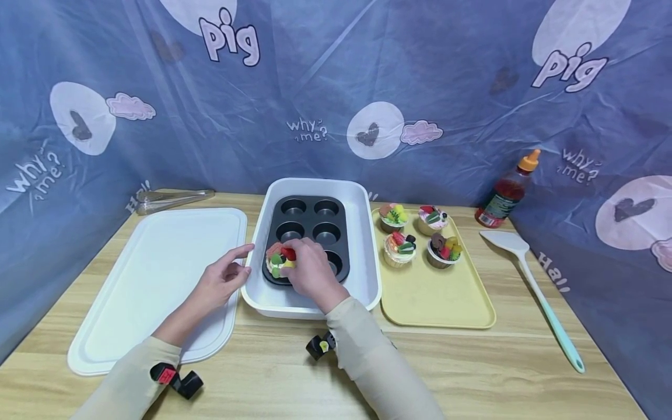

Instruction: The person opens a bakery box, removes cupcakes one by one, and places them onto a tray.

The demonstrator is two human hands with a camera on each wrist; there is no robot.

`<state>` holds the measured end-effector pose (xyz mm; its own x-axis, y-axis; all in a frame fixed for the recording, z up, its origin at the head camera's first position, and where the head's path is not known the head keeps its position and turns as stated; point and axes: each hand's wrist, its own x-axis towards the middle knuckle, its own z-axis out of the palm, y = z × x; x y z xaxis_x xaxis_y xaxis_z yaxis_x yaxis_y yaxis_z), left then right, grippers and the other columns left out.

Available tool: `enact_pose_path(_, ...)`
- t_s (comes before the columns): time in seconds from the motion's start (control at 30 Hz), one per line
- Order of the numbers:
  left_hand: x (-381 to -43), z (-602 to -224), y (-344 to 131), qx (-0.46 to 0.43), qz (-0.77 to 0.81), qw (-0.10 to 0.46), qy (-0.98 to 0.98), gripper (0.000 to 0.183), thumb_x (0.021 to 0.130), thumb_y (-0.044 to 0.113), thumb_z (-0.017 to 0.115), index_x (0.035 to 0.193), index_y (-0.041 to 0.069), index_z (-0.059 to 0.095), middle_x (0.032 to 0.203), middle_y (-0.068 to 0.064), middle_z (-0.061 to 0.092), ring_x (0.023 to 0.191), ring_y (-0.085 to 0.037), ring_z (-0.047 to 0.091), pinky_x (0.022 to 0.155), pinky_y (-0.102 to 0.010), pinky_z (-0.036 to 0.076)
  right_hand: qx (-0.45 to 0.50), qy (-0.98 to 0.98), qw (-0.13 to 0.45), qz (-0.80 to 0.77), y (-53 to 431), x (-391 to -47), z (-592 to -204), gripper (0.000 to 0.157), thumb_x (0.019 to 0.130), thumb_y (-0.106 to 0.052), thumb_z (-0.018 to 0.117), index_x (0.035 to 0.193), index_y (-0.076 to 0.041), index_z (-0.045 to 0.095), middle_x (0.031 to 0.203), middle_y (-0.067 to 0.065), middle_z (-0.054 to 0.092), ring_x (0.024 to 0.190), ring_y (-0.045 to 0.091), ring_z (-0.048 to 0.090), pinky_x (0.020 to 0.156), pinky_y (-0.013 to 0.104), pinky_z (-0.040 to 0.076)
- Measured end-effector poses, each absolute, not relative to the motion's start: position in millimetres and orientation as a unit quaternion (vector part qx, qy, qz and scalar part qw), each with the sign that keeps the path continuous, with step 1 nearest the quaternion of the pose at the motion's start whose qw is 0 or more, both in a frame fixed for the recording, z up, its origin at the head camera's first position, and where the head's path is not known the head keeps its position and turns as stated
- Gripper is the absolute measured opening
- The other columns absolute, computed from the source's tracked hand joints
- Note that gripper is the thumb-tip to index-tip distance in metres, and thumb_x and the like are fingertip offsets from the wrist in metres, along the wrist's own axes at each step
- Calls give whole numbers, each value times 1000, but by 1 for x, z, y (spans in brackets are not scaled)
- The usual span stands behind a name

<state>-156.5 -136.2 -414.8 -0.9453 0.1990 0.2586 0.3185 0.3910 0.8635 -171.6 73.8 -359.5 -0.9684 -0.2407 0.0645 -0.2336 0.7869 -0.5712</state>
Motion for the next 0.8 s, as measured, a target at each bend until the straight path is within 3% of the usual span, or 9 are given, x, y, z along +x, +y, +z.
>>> enact_pose_path(0.23,-157,-416,-137,-157,-533,59,-829,49,94,-1,64,142,1,53,88,-17,70,72,-4,60,66,-19,51,-137,942,-11,-306,74,-171,-360,53,79,-14,87,128,-9,67,123,11,66,109,25,62,98,40,54)
enact_pose_path(0.47,-157,-416,-136,-154,-541,59,-825,50,93,-2,64,142,1,53,103,-22,68,72,-3,60,67,-19,52,-151,936,-34,-316,75,-171,-363,49,76,-12,89,121,-9,69,116,9,67,102,23,61,92,39,55)
enact_pose_path(0.8,-156,-415,-136,-149,-538,52,-828,50,93,-1,64,142,1,52,82,-15,71,70,-5,60,67,-19,52,-144,934,-36,-326,77,-171,-363,50,72,-14,92,116,-9,69,110,7,66,96,20,60,86,34,57)
